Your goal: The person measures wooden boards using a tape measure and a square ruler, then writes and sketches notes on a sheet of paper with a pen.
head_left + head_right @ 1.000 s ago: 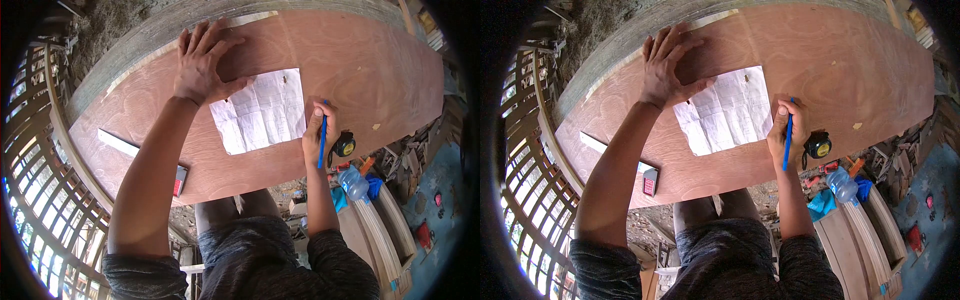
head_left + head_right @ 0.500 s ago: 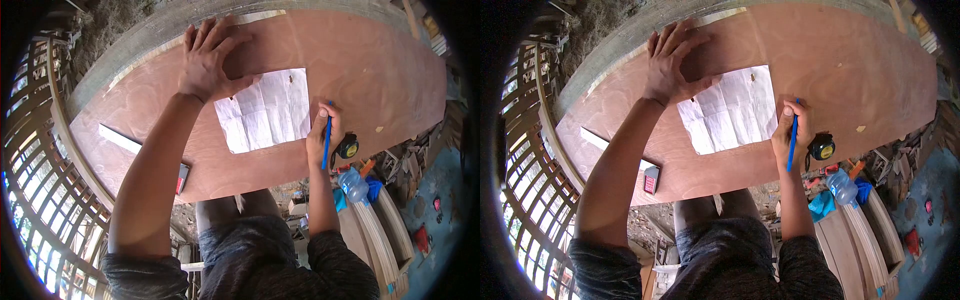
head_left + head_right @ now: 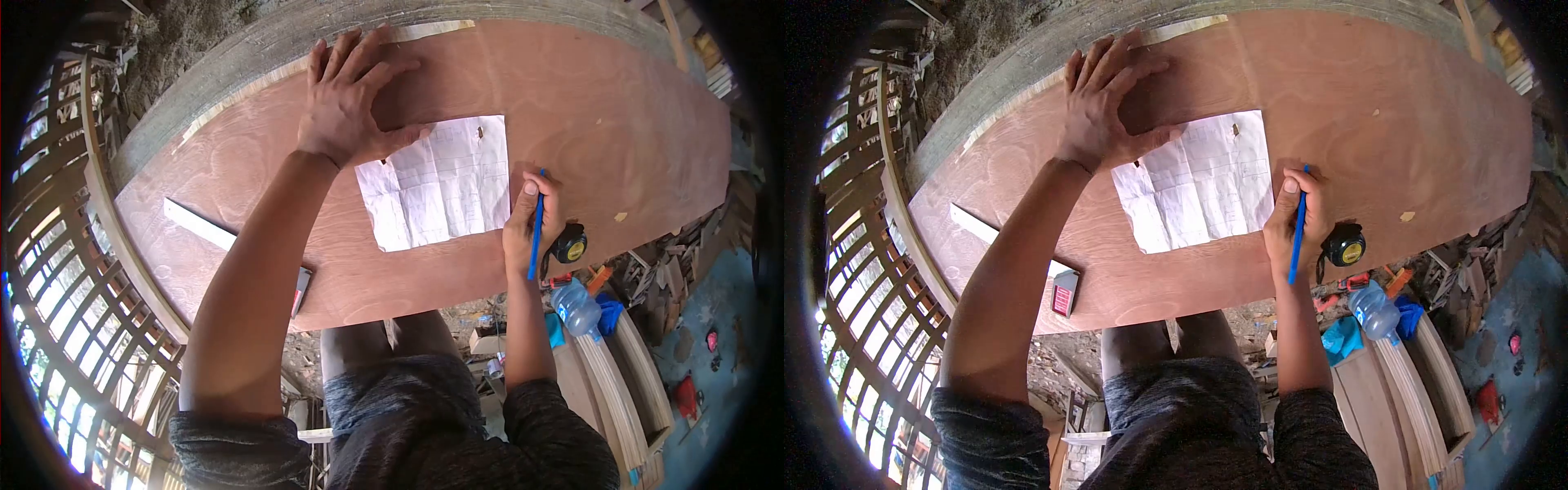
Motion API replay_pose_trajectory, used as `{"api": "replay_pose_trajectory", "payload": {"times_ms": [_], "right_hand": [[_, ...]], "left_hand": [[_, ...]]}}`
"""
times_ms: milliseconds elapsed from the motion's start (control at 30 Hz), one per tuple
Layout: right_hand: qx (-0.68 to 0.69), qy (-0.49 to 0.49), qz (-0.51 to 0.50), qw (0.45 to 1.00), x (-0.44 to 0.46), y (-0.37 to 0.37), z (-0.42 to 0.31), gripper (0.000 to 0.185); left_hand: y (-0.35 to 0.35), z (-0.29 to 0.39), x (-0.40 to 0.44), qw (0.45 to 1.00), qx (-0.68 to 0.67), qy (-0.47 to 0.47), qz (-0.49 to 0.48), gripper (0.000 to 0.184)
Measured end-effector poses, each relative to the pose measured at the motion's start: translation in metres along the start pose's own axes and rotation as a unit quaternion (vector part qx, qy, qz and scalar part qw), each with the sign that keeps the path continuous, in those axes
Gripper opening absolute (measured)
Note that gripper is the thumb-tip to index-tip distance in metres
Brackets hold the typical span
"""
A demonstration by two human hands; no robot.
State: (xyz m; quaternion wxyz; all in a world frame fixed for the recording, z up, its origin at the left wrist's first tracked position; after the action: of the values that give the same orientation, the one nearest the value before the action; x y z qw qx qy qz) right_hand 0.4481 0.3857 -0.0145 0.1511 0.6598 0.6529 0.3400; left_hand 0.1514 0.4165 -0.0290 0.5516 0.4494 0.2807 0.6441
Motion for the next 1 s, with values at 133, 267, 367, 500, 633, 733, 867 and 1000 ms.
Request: {"api": "replay_pose_trajectory", "payload": {"times_ms": [133, 267, 367, 500, 633, 733, 867, 1000], "right_hand": [[0.001, -0.011, -0.009, 1.0, -0.0009, 0.0005, -0.0009, 0.019], [0.0, -0.015, -0.004, 1.0, -0.002, 0.0001, -0.001, 0.019], [0.005, -0.007, 0.0, 1.0, -0.0026, -0.0009, 0.0031, 0.017], [0.009, 0.011, 0.002, 1.0, -0.0007, -0.0013, 0.0032, 0.016], [-0.003, -0.008, 0.0, 1.0, -0.003, -0.0016, 0.0038, 0.016], [-0.006, -0.005, -0.001, 1.0, -0.0008, -0.0001, -0.0004, 0.017], [-0.013, 0.026, 0.004, 1.0, 0.0009, -0.0007, -0.0011, 0.018], [-0.007, 0.032, 0.008, 0.999, -0.0007, -0.0023, 0.003, 0.018]], "left_hand": [[-0.0023, -0.0013, -0.0026, 1.0, -0.01, -0.009, 0.006, 0.078], [-0.0014, -0.0013, -0.0025, 1.0, -0.003, -0.01, 0.008, 0.079], [0.001, -0.0001, -0.0004, 1.0, -0.01, -0.011, 0.01, 0.078], [0.001, 0.0001, -0.0003, 1.0, -0.016, -0.015, 0.022, 0.078], [-0.0002, 0.0, -0.0022, 1.0, -0.013, -0.011, 0.009, 0.079], [0.0006, 0.0002, -0.0017, 1.0, -0.023, -0.005, 0.01, 0.078], [0.0022, 0.0005, -0.0011, 1.0, -0.024, -0.007, 0.016, 0.077], [0.0008, -0.0005, -0.0015, 0.999, -0.026, -0.013, 0.021, 0.079]]}}
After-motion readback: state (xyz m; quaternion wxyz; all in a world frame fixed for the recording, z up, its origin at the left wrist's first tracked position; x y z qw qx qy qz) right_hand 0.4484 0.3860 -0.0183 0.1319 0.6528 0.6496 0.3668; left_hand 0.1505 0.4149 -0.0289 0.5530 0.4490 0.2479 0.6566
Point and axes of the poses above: each hand's wrist, its own x-axis towards the middle knuckle, its own y-axis out of the back of the hand, z = x × y, the point moved 5 cm from there along x, towards the middle knuckle
